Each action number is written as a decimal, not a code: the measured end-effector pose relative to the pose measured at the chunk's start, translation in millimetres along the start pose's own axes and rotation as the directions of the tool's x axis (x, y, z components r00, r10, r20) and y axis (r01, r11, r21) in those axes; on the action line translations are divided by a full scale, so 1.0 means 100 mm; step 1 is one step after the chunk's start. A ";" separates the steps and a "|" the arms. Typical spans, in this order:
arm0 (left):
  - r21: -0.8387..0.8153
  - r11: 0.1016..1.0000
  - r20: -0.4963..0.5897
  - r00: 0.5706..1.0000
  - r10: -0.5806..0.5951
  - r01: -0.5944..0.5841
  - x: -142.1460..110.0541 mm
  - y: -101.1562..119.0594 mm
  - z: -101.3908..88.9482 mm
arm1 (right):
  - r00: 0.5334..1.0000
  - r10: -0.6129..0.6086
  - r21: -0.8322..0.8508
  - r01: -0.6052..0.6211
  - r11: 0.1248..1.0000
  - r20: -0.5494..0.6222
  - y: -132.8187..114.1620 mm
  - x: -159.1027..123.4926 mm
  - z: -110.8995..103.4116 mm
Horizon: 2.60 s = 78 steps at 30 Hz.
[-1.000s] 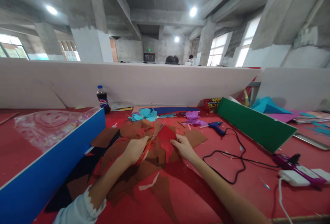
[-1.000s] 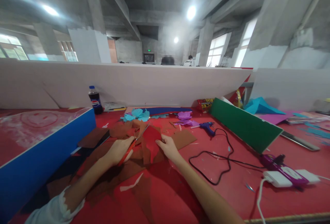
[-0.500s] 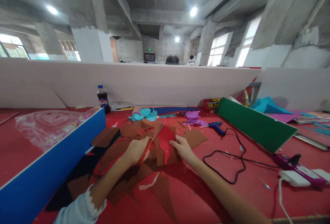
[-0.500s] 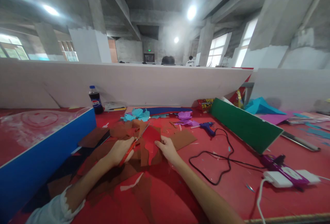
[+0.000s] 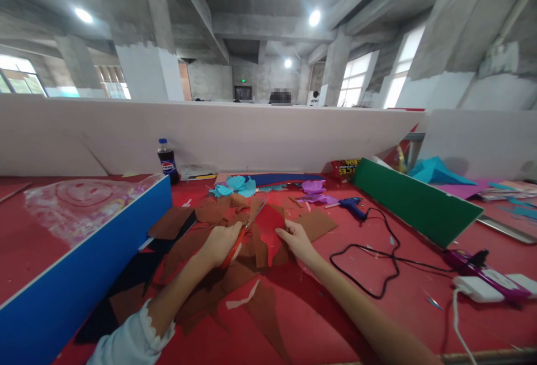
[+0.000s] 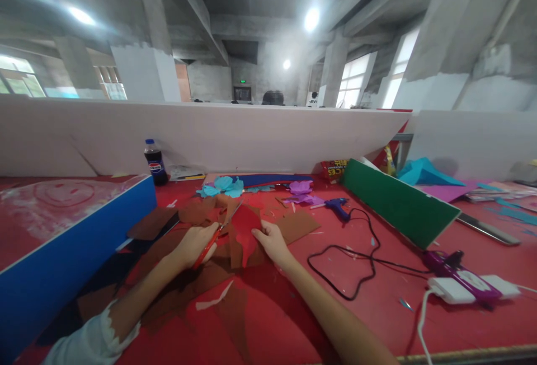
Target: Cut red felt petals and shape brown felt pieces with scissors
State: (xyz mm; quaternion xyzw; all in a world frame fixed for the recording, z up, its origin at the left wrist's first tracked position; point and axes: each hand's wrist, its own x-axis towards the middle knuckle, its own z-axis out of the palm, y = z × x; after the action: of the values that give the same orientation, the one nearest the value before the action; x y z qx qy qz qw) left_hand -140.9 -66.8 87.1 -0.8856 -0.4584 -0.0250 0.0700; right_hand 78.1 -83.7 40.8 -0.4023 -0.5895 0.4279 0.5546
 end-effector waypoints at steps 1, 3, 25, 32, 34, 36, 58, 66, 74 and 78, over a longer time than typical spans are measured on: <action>0.000 1.000 -0.001 1.000 0.002 -0.002 0.00 0.00 -0.01 | 1.000 0.002 0.004 -0.002 1.000 0.002 0.00 0.00 0.00; 0.001 1.000 0.002 1.000 -0.003 0.003 -0.01 0.01 -0.02 | 1.000 0.004 -0.006 -0.004 1.000 -0.002 -0.01 0.00 0.00; 0.006 0.992 -0.004 0.992 0.123 -0.123 -0.01 -0.12 -0.02 | 0.993 -0.063 -0.347 0.092 0.933 0.095 -0.31 0.09 -0.42; 0.019 0.977 -0.011 0.977 0.213 -0.213 0.02 -0.18 0.06 | 0.985 -0.072 -0.590 0.152 0.793 0.157 -0.39 0.11 -0.57; 0.017 0.975 -0.006 0.975 0.222 -0.222 0.02 -0.18 0.08 | 0.983 -0.061 -0.680 0.164 0.715 0.174 -0.42 0.10 -0.59; 0.010 0.975 -0.002 0.975 0.221 -0.221 0.02 -0.17 0.10 | 0.982 -0.057 -0.748 0.176 0.640 0.182 -0.45 0.10 -0.61; -0.069 0.984 0.006 0.986 0.164 -0.164 -0.01 -0.13 0.06 | 0.968 -0.059 -0.844 0.240 0.479 0.242 -0.49 0.06 -0.62; -0.097 0.974 -0.005 0.979 0.203 -0.203 -0.01 -0.14 0.07 | 0.966 -0.045 -0.861 0.246 0.444 0.253 -0.45 0.06 -0.63; -0.041 0.978 0.022 0.979 0.205 -0.204 0.00 -0.13 0.10 | 0.967 0.004 -0.882 0.231 0.410 0.255 -0.50 0.06 -0.67; -0.047 0.983 0.049 0.982 0.182 -0.180 0.00 -0.09 0.08 | 0.966 0.021 -0.878 0.225 0.423 0.257 -0.51 0.06 -0.67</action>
State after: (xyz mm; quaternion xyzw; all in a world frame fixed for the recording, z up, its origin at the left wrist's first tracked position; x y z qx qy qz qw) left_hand -148.3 -60.0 79.8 -0.9253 -0.3770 -0.0048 0.0413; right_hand 144.4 -90.3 92.6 -0.5469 -0.8093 0.0554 0.2069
